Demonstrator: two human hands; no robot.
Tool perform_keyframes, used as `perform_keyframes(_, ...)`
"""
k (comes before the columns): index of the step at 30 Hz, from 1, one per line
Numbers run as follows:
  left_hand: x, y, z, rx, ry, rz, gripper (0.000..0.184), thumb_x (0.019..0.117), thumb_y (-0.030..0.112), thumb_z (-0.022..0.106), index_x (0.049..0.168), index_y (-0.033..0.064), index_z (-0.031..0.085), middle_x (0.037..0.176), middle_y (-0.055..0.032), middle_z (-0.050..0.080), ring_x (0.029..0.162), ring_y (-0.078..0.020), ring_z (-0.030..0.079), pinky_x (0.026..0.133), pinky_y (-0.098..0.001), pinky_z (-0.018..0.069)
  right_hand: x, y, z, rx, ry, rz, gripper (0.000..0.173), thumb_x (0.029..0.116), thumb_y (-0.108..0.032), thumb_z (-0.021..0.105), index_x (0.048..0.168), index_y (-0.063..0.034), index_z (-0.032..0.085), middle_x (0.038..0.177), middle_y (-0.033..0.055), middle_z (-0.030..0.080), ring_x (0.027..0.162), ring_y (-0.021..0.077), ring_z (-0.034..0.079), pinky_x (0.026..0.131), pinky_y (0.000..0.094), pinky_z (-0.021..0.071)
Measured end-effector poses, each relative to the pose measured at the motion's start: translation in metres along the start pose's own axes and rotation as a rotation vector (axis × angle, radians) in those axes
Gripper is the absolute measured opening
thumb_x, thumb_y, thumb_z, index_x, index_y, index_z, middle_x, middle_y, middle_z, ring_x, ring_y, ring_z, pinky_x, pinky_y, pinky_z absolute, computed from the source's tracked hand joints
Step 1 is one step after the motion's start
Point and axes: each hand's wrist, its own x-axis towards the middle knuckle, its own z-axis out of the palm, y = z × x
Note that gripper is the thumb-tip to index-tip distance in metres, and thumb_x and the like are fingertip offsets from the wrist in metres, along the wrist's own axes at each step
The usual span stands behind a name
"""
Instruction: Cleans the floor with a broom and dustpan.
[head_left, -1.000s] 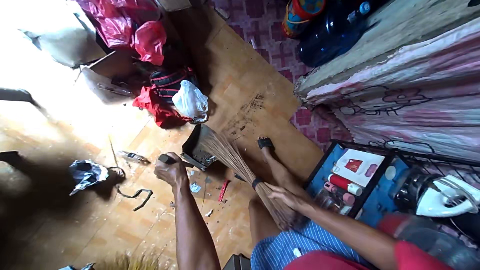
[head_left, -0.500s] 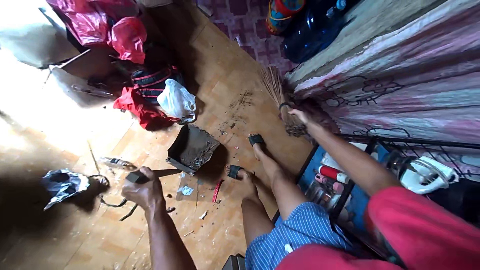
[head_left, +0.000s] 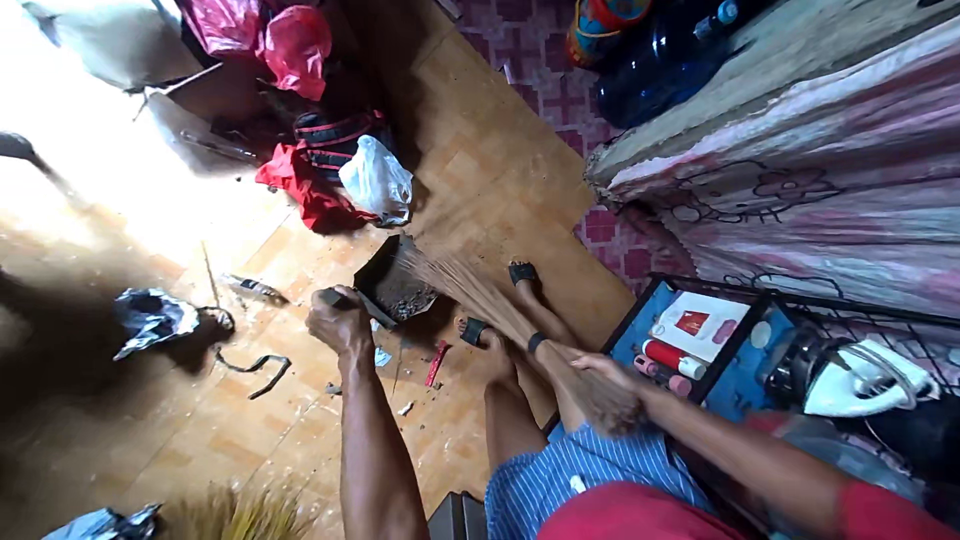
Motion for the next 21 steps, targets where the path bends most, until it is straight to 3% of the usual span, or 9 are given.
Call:
perform_keyframes(2, -0.001, -0.012, -0.002, -0.011, 0.011, 0.022, 0.038, 0.1027, 0.024, 0.051, 0.11, -0.0103, 0.067, 0.106, -0.0346, 0.068, 0.107, -0.0498, 0.067, 0.094, -0.0639, 0.047, -0.02, -0.02, -0.027, -0.047, 0.015, -0.075, 0.051, 0.1, -0.018, 0.04, 0.15, -0.008, 0.046, 0.135, 0.0005, 0.063, 0.116, 0.0017, 0.061, 0.099, 0.024, 0.0518)
perform_keyframes(5, -0.001, -0.028, -0.014, -0.017, 0.025, 0.044, 0.038, 0.1025, 0.024, 0.052, 0.108, -0.0108, 0.067, 0.103, -0.0342, 0.069, 0.104, -0.0497, 0.067, 0.092, -0.0642, 0.0475, -0.024, -0.062, -0.053, -0.179, 0.176, -0.171, 0.048, 0.1028, -0.015, 0.036, 0.149, -0.0037, 0.045, 0.133, 0.0022, 0.061, 0.114, 0.0004, 0.06, 0.098, 0.0218, 0.05)
perform_keyframes(8, -0.003, -0.039, -0.029, -0.047, 0.106, 0.062, 0.038, 0.1013, 0.022, 0.054, 0.105, -0.0134, 0.067, 0.101, -0.0354, 0.068, 0.102, -0.0504, 0.067, 0.092, -0.0631, 0.0467, 0.027, -0.094, -0.077, -0.144, 0.358, -0.203, 0.033, 0.109, -0.02, 0.035, 0.131, -0.0076, 0.056, 0.099, -0.0013, 0.066, 0.084, 0.0015, 0.064, 0.074, 0.0211, 0.0549)
perform_keyframes(10, -0.002, -0.046, -0.039, -0.062, 0.141, 0.029, 0.039, 0.1004, 0.024, 0.054, 0.104, -0.0133, 0.067, 0.1, -0.0351, 0.068, 0.102, -0.0491, 0.067, 0.093, -0.0619, 0.0463, 0.082, -0.107, -0.082, -0.133, 0.452, -0.204, 0.031, 0.1073, -0.032, 0.042, 0.122, -0.0114, 0.061, 0.092, -0.0007, 0.064, 0.076, 0.005, 0.063, 0.067, 0.0254, 0.0541)
perform_keyframes(13, 0.005, -0.055, -0.044, -0.08, 0.163, -0.053, 0.042, 0.0992, 0.027, 0.055, 0.107, -0.0131, 0.065, 0.105, -0.0357, 0.067, 0.106, -0.049, 0.065, 0.095, -0.062, 0.0447, 0.166, -0.115, -0.05, -0.144, 0.509, -0.188, 0.045, 0.1045, -0.035, 0.049, 0.134, -0.0018, 0.058, 0.126, 0.0168, 0.063, 0.111, 0.0232, 0.062, 0.095, 0.0467, 0.0508)
perform_keyframes(14, 0.009, -0.056, -0.042, -0.074, 0.153, -0.084, 0.044, 0.0996, 0.029, 0.055, 0.11, -0.0123, 0.065, 0.108, -0.0353, 0.066, 0.109, -0.0486, 0.064, 0.097, -0.0618, 0.0446, 0.184, -0.107, -0.026, -0.148, 0.502, -0.156, 0.049, 0.1028, -0.036, 0.052, 0.135, 0.0, 0.058, 0.13, 0.0206, 0.062, 0.117, 0.0285, 0.06, 0.098, 0.0519, 0.0491)
perform_keyframes(16, 0.015, -0.051, -0.038, -0.043, 0.129, -0.116, 0.045, 0.1001, 0.03, 0.055, 0.113, -0.012, 0.064, 0.112, -0.0359, 0.066, 0.114, -0.0503, 0.062, 0.099, -0.0631, 0.0431, 0.203, -0.065, 0.024, -0.212, 0.394, -0.083, 0.049, 0.1015, -0.039, 0.053, 0.133, -0.0016, 0.058, 0.124, 0.0203, 0.063, 0.111, 0.0287, 0.063, 0.092, 0.0498, 0.0535)
perform_keyframes(18, 0.02, -0.043, -0.03, -0.022, 0.09, -0.101, 0.042, 0.1014, 0.028, 0.054, 0.112, -0.012, 0.064, 0.111, -0.0372, 0.065, 0.113, -0.0532, 0.062, 0.097, -0.0665, 0.0436, 0.197, -0.021, 0.067, -0.356, 0.202, -0.05, 0.047, 0.1056, -0.027, 0.052, 0.143, 0.0024, 0.052, 0.137, 0.0249, 0.059, 0.125, 0.0319, 0.058, 0.106, 0.0498, 0.0469)
perform_keyframes(21, 0.029, -0.036, -0.024, 0.018, 0.038, -0.068, 0.04, 0.1026, 0.027, 0.052, 0.111, -0.0106, 0.064, 0.11, -0.0367, 0.066, 0.111, -0.0542, 0.063, 0.094, -0.0698, 0.0441, 0.154, 0.029, 0.097, -0.368, 0.012, -0.017, 0.06, 0.1039, -0.024, 0.054, 0.157, -0.0005, 0.037, 0.157, 0.0222, 0.045, 0.144, 0.0295, 0.046, 0.119, 0.0474, 0.0364)
